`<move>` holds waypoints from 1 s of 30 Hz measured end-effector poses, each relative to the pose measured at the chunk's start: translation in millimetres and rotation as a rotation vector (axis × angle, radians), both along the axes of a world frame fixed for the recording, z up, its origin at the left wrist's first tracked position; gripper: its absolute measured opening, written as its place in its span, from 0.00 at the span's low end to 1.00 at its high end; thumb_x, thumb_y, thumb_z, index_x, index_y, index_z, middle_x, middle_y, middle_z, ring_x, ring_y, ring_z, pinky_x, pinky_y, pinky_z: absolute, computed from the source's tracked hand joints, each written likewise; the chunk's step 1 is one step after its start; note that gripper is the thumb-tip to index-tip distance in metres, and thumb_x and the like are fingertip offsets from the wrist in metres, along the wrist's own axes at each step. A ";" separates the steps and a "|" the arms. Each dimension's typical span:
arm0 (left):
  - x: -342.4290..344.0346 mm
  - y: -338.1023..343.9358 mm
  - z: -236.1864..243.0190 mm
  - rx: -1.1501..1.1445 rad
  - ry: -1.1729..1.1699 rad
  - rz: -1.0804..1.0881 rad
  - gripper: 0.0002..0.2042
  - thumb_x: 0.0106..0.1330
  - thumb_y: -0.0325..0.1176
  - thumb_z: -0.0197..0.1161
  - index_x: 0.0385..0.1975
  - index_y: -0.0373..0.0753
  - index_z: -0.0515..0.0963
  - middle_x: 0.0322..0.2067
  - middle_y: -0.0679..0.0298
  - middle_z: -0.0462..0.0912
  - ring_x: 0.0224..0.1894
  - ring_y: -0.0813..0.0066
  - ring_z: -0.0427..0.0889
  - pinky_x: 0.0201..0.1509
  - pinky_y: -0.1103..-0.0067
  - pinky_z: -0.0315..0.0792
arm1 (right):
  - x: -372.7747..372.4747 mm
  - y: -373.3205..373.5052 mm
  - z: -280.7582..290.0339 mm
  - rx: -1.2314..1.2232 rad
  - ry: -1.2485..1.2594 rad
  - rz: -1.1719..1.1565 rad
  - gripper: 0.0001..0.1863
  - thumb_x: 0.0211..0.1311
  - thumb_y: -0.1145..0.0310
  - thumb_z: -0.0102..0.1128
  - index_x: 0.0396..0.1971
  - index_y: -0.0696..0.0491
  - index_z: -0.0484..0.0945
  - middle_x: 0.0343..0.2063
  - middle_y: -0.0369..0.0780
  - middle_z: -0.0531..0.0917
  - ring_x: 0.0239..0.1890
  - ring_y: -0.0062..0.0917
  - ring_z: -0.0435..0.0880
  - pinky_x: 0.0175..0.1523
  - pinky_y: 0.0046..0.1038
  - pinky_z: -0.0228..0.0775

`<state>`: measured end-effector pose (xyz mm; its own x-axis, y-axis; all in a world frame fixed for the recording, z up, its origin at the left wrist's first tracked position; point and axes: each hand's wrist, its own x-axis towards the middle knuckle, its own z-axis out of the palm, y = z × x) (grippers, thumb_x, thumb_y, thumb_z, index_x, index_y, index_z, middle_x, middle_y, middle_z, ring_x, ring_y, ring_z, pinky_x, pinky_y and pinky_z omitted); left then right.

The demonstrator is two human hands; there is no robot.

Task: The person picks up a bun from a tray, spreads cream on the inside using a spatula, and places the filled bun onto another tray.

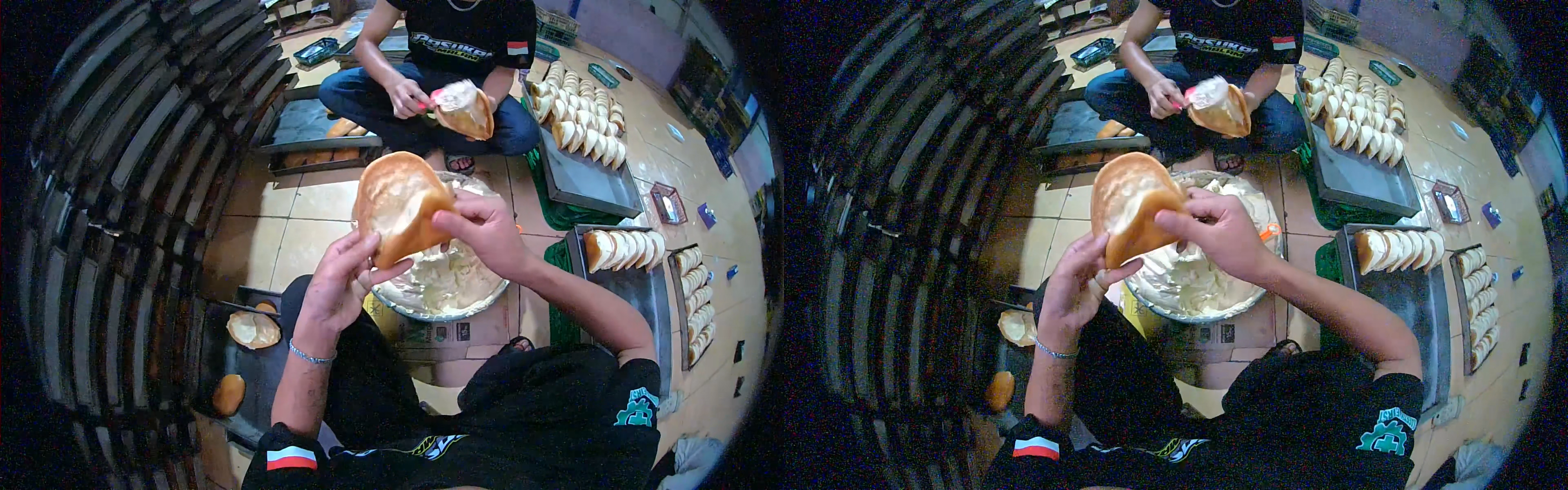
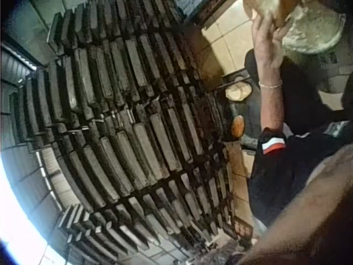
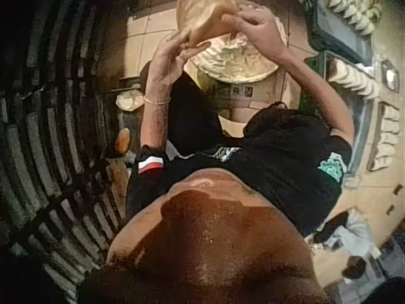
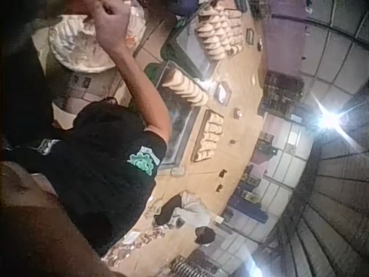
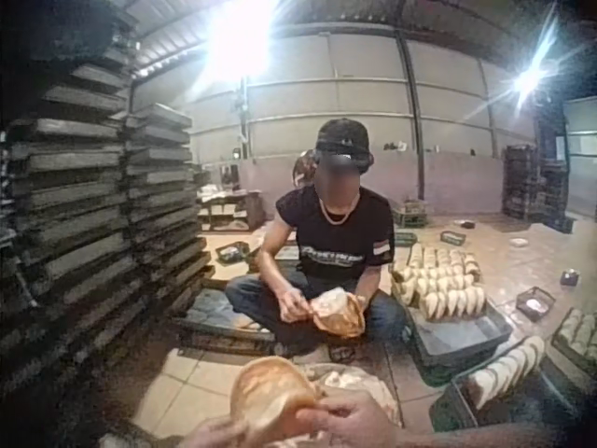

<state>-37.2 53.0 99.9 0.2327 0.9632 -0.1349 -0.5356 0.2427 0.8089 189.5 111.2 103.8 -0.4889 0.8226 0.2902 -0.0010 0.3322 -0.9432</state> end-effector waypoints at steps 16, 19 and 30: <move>26.8 10.5 -7.1 0.226 0.126 0.272 0.25 0.63 0.27 0.66 0.58 0.26 0.68 0.47 0.56 0.81 0.47 0.76 0.82 0.53 0.81 0.77 | -20.4 3.6 -10.1 -0.243 0.104 -0.185 0.22 0.67 0.52 0.60 0.21 0.56 0.78 0.14 0.32 0.75 0.13 0.10 0.72 0.16 0.16 0.61; 28.0 10.9 -9.8 0.258 0.194 0.338 0.22 0.63 0.28 0.67 0.54 0.26 0.71 0.43 0.57 0.82 0.43 0.78 0.82 0.51 0.81 0.78 | -19.7 2.2 -7.9 -0.276 0.115 -0.177 0.21 0.68 0.52 0.59 0.24 0.56 0.76 0.14 0.31 0.75 0.11 0.11 0.71 0.14 0.16 0.59; 32.6 11.4 -6.1 0.236 0.334 0.497 0.17 0.65 0.33 0.67 0.47 0.27 0.76 0.37 0.61 0.83 0.38 0.82 0.81 0.45 0.82 0.79 | -30.0 -4.3 -6.4 -0.232 0.265 -0.186 0.16 0.68 0.59 0.59 0.43 0.51 0.64 0.18 0.34 0.76 0.10 0.12 0.71 0.11 0.17 0.58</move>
<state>-4.6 64.4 93.8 -0.2670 0.9578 0.1061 -0.2479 -0.1747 0.9529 159.5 106.9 97.4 -0.2581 0.9487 0.1824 -0.2142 0.1279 -0.9684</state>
